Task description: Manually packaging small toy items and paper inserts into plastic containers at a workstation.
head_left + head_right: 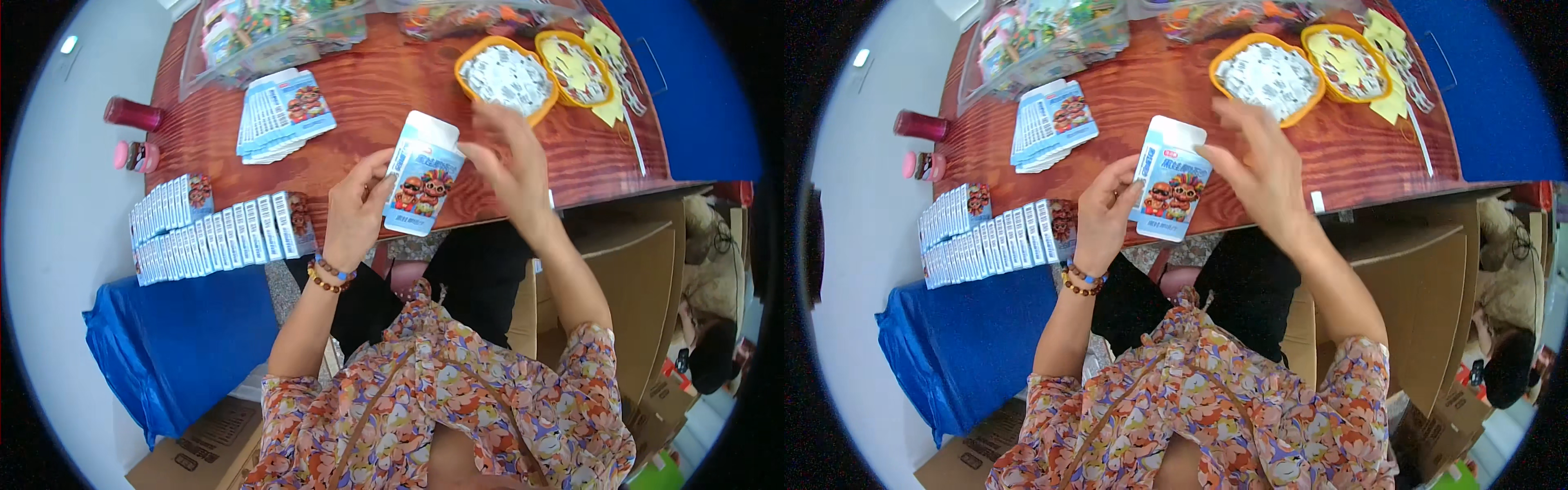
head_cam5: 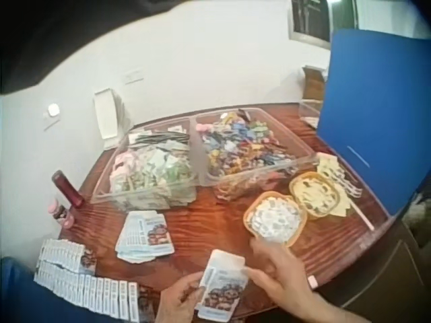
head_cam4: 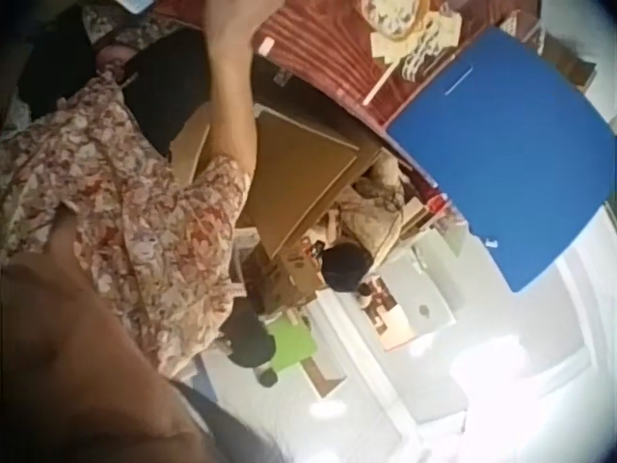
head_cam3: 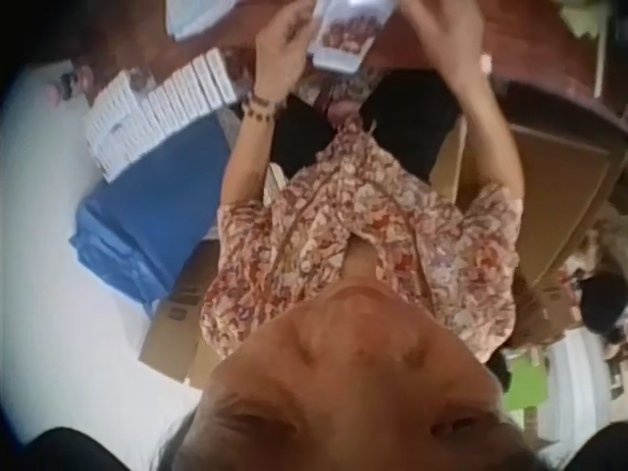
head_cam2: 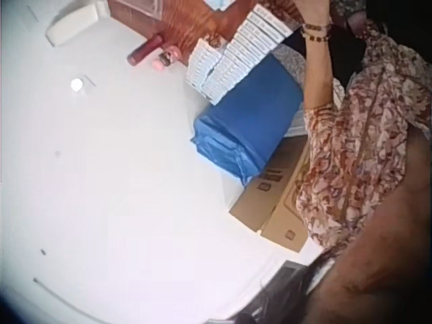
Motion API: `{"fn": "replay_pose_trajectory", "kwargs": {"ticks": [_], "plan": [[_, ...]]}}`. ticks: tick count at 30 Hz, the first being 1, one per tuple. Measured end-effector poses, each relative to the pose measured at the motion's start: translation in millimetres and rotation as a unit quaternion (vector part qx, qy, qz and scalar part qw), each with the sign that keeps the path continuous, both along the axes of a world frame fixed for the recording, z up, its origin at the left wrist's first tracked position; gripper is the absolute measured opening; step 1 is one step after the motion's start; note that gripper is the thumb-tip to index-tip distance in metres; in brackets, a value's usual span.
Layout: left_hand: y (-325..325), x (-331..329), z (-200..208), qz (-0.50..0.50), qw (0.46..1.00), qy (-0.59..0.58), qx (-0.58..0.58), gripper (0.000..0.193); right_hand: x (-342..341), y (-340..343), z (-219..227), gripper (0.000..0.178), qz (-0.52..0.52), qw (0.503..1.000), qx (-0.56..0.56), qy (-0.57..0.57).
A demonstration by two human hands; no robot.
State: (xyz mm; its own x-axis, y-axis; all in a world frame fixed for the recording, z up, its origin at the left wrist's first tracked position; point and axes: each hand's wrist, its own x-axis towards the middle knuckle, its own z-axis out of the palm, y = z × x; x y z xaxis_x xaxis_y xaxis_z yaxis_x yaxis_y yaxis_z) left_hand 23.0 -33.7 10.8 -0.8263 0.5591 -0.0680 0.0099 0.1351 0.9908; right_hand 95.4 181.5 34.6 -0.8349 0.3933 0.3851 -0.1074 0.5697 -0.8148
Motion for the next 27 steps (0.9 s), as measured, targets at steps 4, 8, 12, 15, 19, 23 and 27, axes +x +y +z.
{"fn": "replay_pose_trajectory", "kwargs": {"ticks": [4,8,12,15,19,23,27], "plan": [[10,14,-11,0.004,0.999,0.042,0.005,0.04,-9,28,-12,0.016,0.191,0.934,-0.26,-0.156],[21,31,-5,-0.01,0.891,0.386,-0.239,0.096,-4,16,-9,0.013,0.133,0.937,-0.266,-0.182],[26,34,-9,0.015,0.865,0.421,-0.273,0.094,-4,12,-6,0.013,0.127,0.936,-0.27,-0.185],[26,33,-10,0.029,0.888,0.398,-0.228,0.093,-10,13,-18,0.014,0.143,0.946,-0.266,-0.122],[24,30,-5,0.08,0.92,0.32,-0.212,0.084,-3,-1,-13,0.017,0.082,0.97,-0.208,-0.097],[31,30,-7,0.121,0.933,0.294,-0.168,0.076,18,-26,-33,0.031,0.017,0.987,-0.15,-0.053],[32,33,-12,0.109,0.942,0.274,-0.161,0.077,13,-32,-46,0.033,0.035,0.975,-0.221,-0.011]]}}
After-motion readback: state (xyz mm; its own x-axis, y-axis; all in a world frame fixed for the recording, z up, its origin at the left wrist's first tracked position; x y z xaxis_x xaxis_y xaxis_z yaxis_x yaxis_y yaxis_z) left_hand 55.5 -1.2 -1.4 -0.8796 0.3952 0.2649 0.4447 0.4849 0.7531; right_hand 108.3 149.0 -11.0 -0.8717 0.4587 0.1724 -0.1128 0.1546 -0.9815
